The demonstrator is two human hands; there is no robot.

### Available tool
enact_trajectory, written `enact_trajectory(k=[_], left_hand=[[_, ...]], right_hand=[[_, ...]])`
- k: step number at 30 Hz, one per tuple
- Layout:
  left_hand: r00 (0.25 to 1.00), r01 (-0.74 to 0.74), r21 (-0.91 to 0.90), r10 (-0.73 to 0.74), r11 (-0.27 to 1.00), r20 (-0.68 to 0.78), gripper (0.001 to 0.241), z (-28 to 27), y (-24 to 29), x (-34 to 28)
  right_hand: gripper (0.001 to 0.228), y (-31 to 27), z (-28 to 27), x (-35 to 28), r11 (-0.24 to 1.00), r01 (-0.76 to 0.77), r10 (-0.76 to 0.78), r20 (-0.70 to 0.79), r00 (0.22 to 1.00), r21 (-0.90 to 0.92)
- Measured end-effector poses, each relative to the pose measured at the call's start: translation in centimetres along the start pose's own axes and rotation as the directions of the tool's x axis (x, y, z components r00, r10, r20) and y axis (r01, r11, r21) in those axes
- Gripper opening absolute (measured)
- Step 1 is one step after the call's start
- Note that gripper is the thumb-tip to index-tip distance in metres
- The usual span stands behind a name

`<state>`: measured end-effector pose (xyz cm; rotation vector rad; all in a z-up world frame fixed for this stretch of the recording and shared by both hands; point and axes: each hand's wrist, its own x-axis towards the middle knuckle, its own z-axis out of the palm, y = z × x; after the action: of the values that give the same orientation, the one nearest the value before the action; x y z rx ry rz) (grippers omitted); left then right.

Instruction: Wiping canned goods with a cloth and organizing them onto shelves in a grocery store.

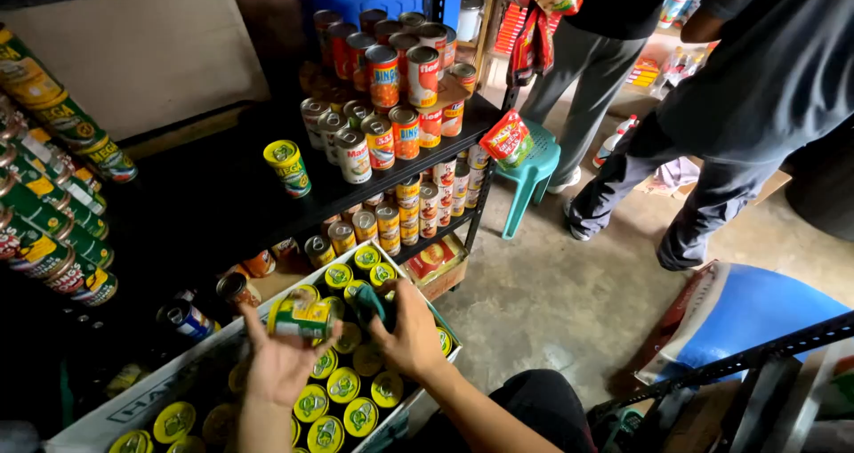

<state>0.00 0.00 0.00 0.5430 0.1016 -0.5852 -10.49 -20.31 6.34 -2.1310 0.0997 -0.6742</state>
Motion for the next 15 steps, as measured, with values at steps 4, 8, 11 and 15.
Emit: enact_trajectory(k=[4,8,11,15], left_hand=[[0.998,-0.062,0.177,0.060,0.982,0.017,0.090,2.9,-0.7,-0.4],[0.995,-0.064,0.299,0.038,0.952,0.093,0.061,3.0,-1.1,0.0],[0.990,-0.113,0.262,0.087,0.958,0.110,0.058,2.9,-1.1,-0.4],[0.987,-0.117,0.127,0.100,0.985,0.129,0.069,2.5,-1.7,-0.2]], right_hand=[[0.033,-0.1,0.3,-0.1,0.993,-0.042,0.047,-0.045,0.998,0.109],[0.029,-0.6,0.0,0.3,0.998,-0.045,0.046,-0.023,0.999,0.035],[0.029,-0.5,0.1,0.0,0.998,-0.065,0.066,-0.016,0.998,0.026],[0.028,0.3,0.4,-0.4,0.991,-0.114,0.117,-0.043,0.992,0.066]])
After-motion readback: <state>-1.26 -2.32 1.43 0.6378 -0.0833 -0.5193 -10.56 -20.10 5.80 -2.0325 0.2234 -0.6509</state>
